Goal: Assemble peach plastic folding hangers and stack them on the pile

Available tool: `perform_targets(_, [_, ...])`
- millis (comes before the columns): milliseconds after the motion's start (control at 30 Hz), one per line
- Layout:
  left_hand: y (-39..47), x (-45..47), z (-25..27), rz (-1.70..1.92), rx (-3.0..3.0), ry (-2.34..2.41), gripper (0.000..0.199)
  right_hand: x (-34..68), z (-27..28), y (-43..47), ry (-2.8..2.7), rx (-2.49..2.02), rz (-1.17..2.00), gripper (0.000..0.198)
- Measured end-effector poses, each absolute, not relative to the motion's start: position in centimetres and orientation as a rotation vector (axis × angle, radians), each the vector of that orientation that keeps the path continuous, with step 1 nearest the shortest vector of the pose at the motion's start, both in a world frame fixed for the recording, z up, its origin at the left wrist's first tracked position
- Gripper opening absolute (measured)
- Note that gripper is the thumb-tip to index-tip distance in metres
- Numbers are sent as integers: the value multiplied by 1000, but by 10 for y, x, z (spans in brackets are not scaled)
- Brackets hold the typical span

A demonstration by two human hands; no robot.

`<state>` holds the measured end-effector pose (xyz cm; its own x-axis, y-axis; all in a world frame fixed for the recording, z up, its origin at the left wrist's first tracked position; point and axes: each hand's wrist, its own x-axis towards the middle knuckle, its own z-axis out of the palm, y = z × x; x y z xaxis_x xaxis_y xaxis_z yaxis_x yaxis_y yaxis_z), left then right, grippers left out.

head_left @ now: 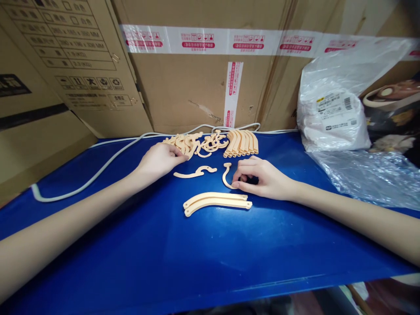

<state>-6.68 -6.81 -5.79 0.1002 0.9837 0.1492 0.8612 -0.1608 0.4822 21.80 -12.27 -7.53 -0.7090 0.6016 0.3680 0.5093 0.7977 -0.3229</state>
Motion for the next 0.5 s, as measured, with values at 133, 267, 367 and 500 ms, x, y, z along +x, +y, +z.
perform_targets(133, [-75,-70,-50,799,1955,1771,37,219,-76,-122,-2523,-826,271,20])
perform_targets(267, [-97,-79,-43,888,1865,1681,39,218,-78,-120,-2517,-831,247,20])
perform_targets(367, [-111,-87,-41,819,1921,1668,39,216,-80,-120,-2484,-842,206,18])
perform_targets(500, [-119,-90,-37,753,1955,1653,40,213,-81,-122,-2438,-863,97,12])
